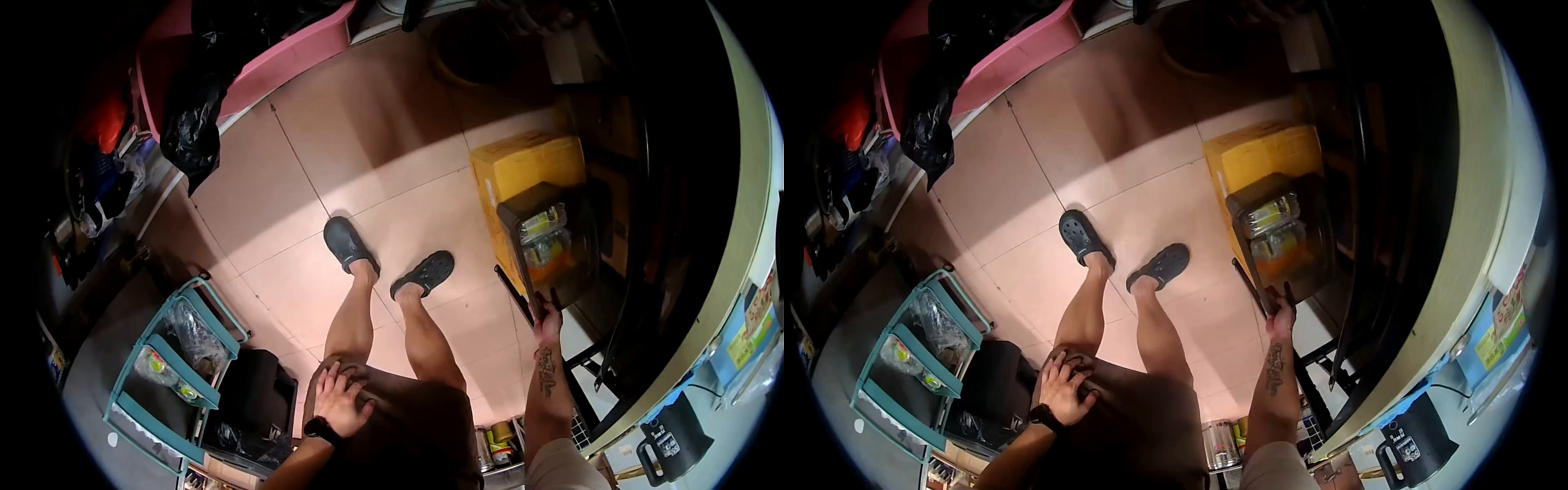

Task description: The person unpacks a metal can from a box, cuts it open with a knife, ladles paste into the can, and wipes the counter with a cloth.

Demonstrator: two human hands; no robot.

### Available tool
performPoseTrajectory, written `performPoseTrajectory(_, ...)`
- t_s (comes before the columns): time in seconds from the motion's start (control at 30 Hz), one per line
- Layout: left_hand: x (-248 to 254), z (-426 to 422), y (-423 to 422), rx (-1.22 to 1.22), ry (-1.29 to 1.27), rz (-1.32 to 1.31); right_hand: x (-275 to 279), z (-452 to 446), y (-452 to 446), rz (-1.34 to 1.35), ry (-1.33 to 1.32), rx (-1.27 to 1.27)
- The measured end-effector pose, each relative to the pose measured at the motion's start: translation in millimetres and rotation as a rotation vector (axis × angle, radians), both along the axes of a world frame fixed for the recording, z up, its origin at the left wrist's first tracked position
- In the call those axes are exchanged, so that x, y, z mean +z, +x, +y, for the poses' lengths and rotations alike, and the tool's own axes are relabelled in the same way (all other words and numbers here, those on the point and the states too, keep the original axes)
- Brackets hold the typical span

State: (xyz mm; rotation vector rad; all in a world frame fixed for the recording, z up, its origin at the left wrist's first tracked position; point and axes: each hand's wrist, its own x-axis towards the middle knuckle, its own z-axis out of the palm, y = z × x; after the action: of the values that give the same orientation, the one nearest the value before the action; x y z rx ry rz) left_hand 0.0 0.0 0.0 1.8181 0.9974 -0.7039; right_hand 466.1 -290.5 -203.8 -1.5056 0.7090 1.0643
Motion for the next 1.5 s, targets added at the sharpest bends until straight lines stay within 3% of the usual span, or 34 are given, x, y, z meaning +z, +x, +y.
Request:
performPoseTrajectory(0.07,-2.6,0.3,0.3,0.02,-0.003,-0.006,25.0,64.7,-17.4,-0.145,-0.156,-0.085)
performPoseTrajectory(0.13,10.6,-5.0,11.2,0.04,-0.029,-0.019,61.8,110.9,-20.4,-0.156,-0.07,-0.121)
performPoseTrajectory(0.23,5.7,2.6,11.5,0.052,0.033,-0.003,38.7,204.1,-33.2,-0.118,0.182,-0.205)
performPoseTrajectory(0.3,4.1,4.0,14.2,0.051,0.036,0.003,-8.4,235.4,-12.5,-0.252,0.179,-0.094)
performPoseTrajectory(0.37,4.7,5.6,17.1,0.044,0.028,0.025,6.2,332.6,-11.9,-0.339,0.084,-0.15)
performPoseTrajectory(0.5,-0.2,8.9,22.1,0.07,0.056,0.014,-36.3,464.8,19.7,-0.321,0.168,-0.193)
performPoseTrajectory(0.6,-2.3,14.4,23.6,0.08,0.081,0.003,-50.3,517.1,13.9,-0.418,-0.009,0.005)
performPoseTrajectory(0.63,-1.9,15.0,25.7,0.087,0.098,-0.005,-43.1,525.2,12.3,-0.379,-0.077,-0.037)
performPoseTrajectory(0.8,-7.6,12.8,27.7,0.056,0.097,-0.028,-28.7,475.8,-2.4,-0.211,0.354,-0.099)
performPoseTrajectory(0.9,-8.8,18.5,36.8,0.041,0.062,-0.063,-83.3,387.4,-8.0,-0.602,0.034,0.399)
performPoseTrajectory(0.97,-17.1,29.0,48.6,0.012,0.045,-0.094,-88.6,324.6,-4.8,-1.009,-0.558,1.117)
performPoseTrajectory(1.03,-27.2,42.0,67.7,-0.006,0.012,-0.068,-139.1,247.2,23.0,-1.362,-0.709,1.004)
performPoseTrajectory(1.1,-47.0,56.4,87.0,0.139,-0.082,-0.147,-151.9,219.0,60.2,-1.169,-0.374,0.772)
performPoseTrajectory(1.17,-64.2,66.5,120.9,0.19,-0.052,-0.355,-136.4,202.8,68.0,-1.029,-0.551,0.94)
performPoseTrajectory(1.23,-85.7,77.9,159.7,0.171,-0.092,-0.482,-137.8,196.5,58.3,-1.18,-0.66,0.941)
performPoseTrajectory(1.37,-147.2,85.3,218.2,0.001,-0.155,-0.61,-131.6,187.0,79.7,-1.263,-0.654,1.036)
performPoseTrajectory(1.4,-151.8,91.3,233.4,-0.095,-0.122,-0.609,-111.0,193.0,83.5,-1.177,-0.782,1.048)
performPoseTrajectory(1.5,-179.3,111.4,278.4,-0.272,0.062,-0.739,-75.5,211.3,92.5,-0.966,-0.542,0.94)
